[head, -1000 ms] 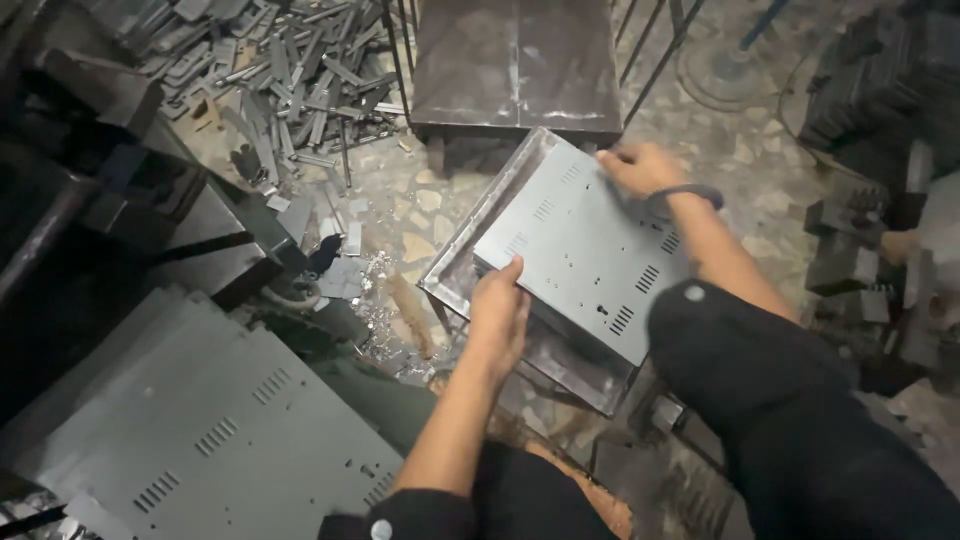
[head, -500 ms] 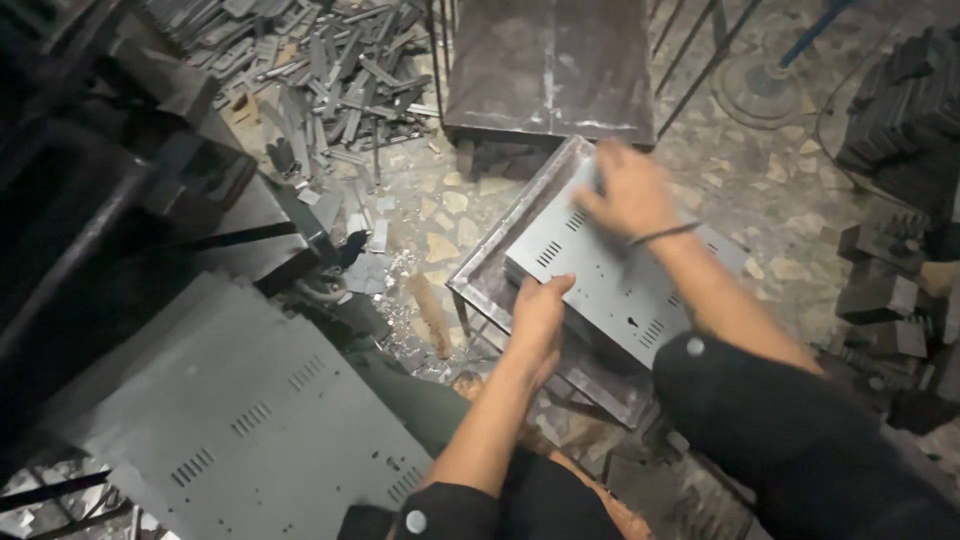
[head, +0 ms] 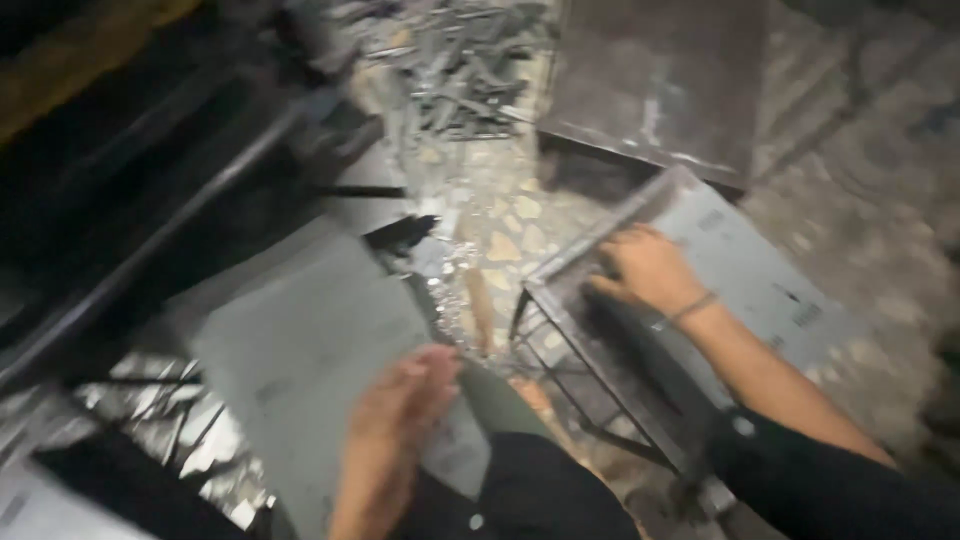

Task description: Placing metal sheets into a stamping press and stacking the processed pieces.

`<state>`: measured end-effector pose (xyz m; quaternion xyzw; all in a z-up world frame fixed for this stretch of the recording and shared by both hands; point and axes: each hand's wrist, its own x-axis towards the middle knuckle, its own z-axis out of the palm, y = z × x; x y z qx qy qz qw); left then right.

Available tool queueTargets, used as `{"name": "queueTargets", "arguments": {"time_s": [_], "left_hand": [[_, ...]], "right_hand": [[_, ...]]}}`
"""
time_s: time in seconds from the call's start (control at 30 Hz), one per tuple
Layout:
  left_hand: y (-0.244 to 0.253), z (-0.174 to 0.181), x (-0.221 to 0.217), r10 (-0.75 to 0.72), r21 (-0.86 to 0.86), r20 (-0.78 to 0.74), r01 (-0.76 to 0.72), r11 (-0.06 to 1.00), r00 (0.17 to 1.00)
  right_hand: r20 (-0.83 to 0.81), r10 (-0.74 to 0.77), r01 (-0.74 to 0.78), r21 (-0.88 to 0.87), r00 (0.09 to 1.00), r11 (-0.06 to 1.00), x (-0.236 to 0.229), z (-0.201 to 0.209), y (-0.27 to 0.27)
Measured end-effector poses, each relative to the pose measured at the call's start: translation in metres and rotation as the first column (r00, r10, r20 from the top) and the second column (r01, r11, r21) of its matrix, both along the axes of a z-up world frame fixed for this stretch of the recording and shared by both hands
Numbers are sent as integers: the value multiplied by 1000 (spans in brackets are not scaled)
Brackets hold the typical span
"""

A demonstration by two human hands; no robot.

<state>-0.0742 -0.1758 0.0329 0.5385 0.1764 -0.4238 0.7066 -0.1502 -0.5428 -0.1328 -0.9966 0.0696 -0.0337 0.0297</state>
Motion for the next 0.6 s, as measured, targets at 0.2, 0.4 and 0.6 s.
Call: {"name": "queueTargets", "arguments": {"time_s": [0.2, 0.4, 0.6], "left_hand": [[133, -20, 58, 125, 289, 825, -602, 745, 551], [159, -57, 101, 156, 449, 656, -548, 706, 738], [141, -87, 126, 66, 520, 634, -488, 701, 770]], "right_hand": [[276, -155, 6, 474, 949, 881, 45, 62, 120], [-10, -330, 138, 919, 944, 368, 106, 78, 234], [-146, -378, 250, 937, 914, 243, 135, 53, 273]]}}
